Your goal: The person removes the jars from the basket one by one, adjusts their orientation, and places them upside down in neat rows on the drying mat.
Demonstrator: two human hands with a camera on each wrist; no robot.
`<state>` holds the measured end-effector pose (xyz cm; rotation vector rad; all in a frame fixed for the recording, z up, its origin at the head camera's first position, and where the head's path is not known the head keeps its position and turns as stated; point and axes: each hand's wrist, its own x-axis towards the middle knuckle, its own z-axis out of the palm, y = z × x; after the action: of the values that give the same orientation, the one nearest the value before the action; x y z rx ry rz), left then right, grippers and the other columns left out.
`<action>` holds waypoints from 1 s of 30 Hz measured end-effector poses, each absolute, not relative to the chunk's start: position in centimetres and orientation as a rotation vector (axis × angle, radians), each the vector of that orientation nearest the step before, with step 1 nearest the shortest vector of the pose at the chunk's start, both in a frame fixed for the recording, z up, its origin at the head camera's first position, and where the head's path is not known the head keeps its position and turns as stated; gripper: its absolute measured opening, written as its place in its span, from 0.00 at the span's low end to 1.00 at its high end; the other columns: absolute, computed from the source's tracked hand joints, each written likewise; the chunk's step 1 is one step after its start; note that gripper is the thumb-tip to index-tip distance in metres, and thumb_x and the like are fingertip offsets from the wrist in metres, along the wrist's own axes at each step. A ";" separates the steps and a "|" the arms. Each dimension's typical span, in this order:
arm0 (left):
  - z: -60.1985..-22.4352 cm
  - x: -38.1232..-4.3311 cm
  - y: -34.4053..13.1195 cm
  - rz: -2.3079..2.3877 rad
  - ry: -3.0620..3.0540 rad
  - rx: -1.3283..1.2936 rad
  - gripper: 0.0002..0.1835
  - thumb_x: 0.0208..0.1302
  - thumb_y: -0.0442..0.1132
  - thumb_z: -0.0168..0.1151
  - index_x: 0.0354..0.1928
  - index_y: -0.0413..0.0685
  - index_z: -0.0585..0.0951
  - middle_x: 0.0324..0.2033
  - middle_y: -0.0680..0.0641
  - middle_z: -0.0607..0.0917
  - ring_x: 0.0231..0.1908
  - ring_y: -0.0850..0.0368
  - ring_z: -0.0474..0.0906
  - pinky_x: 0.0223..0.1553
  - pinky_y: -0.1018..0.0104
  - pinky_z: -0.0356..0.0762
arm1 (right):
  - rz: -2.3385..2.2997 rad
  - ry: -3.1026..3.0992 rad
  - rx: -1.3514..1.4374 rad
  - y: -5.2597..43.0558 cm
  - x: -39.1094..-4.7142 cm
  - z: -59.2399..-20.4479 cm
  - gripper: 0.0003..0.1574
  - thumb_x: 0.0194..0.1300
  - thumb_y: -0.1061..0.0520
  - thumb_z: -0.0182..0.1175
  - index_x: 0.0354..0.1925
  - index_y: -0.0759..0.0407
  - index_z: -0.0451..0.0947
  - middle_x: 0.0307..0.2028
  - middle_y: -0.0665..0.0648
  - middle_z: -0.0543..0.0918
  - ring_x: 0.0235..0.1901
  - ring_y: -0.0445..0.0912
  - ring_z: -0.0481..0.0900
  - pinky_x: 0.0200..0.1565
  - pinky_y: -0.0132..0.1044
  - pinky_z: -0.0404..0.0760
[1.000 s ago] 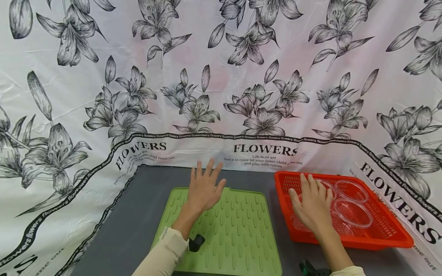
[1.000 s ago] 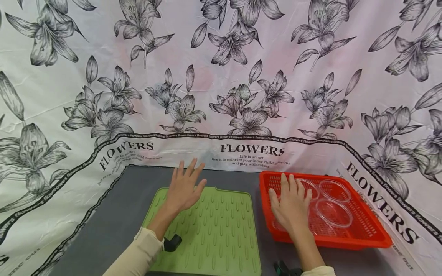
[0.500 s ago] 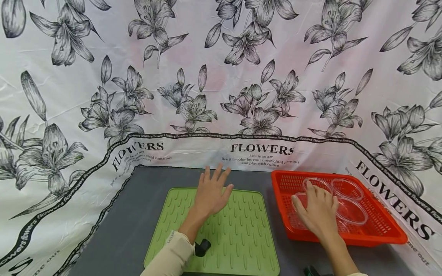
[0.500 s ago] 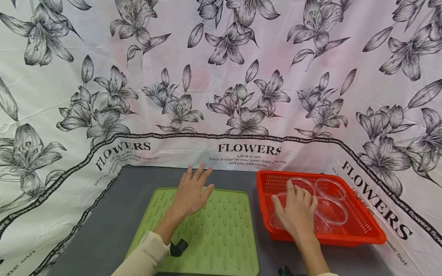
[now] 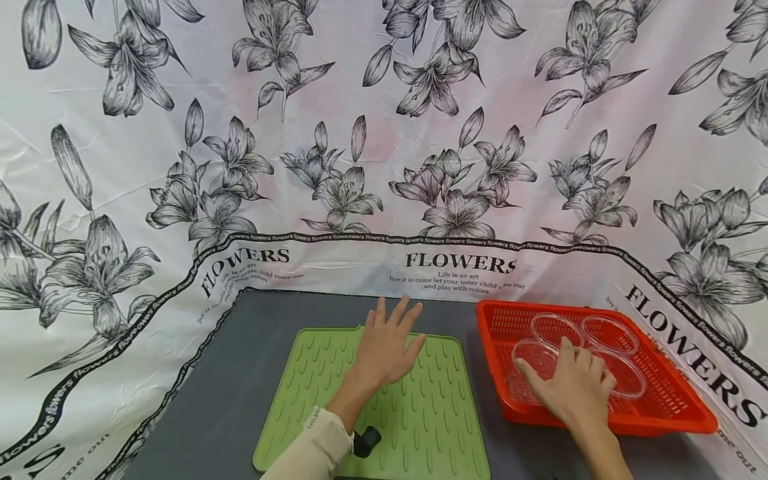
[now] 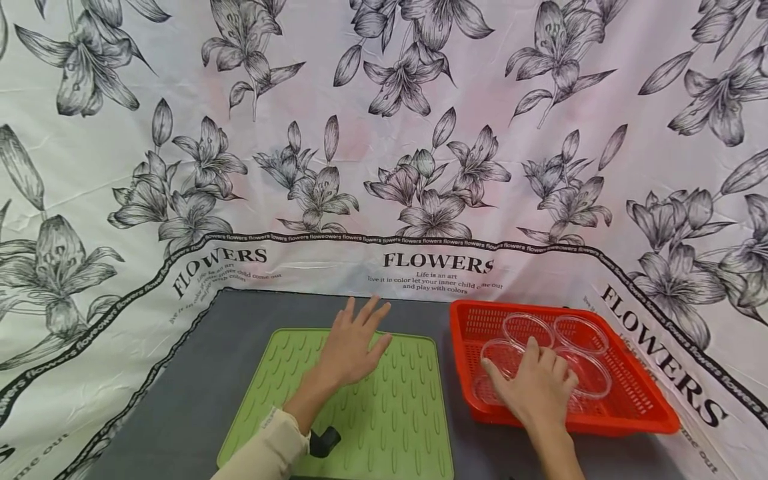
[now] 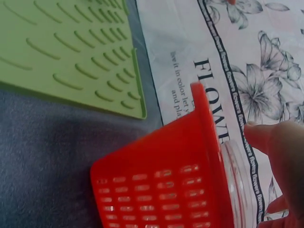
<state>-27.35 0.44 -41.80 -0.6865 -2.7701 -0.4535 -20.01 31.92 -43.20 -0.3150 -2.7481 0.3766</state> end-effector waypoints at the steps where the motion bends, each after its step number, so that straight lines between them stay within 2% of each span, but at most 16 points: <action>1: -41.9 -27.2 0.7 -0.449 -2.770 -0.700 0.32 0.79 0.60 0.42 0.80 0.65 0.56 0.81 0.52 0.53 0.79 0.31 0.45 0.76 0.35 0.54 | 0.371 -2.754 -0.330 32.1 -19.9 -43.3 0.72 0.61 0.19 0.55 0.71 0.79 0.56 0.59 0.86 0.63 0.56 0.78 0.58 0.53 0.76 0.58; 9: -42.7 -25.9 2.6 -0.546 -2.748 -0.812 0.30 0.79 0.58 0.44 0.79 0.64 0.60 0.80 0.52 0.57 0.78 0.31 0.51 0.75 0.36 0.59 | 0.339 -2.809 -0.423 32.8 -19.7 -43.7 0.75 0.57 0.16 0.56 0.68 0.80 0.57 0.56 0.87 0.63 0.53 0.77 0.58 0.50 0.78 0.59; 17: -43.3 -24.8 5.2 -0.667 -2.737 -0.928 0.29 0.79 0.58 0.44 0.78 0.64 0.63 0.79 0.53 0.61 0.78 0.33 0.54 0.76 0.37 0.57 | 0.333 -2.818 -0.459 33.0 -19.8 -43.8 0.76 0.53 0.15 0.58 0.65 0.81 0.60 0.54 0.87 0.62 0.53 0.77 0.57 0.52 0.81 0.56; 23: -43.5 -24.2 6.9 -0.715 -2.722 -0.961 0.27 0.78 0.57 0.47 0.73 0.60 0.71 0.75 0.52 0.68 0.77 0.41 0.59 0.77 0.44 0.59 | 0.310 -2.796 -0.431 32.9 -19.8 -44.1 0.78 0.51 0.13 0.57 0.64 0.82 0.62 0.55 0.87 0.62 0.53 0.77 0.57 0.51 0.78 0.57; 30: -44.4 -23.4 8.3 -0.823 -2.706 -0.966 0.25 0.76 0.56 0.52 0.69 0.57 0.76 0.72 0.54 0.73 0.75 0.48 0.65 0.73 0.52 0.68 | 0.327 -2.781 -0.412 32.8 -19.6 -44.3 0.77 0.49 0.16 0.62 0.64 0.83 0.62 0.58 0.88 0.62 0.58 0.77 0.54 0.55 0.79 0.52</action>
<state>-23.35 8.32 -44.38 -0.9661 -2.7063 -0.8233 -19.64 32.84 -44.34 -0.4118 -2.7809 0.3267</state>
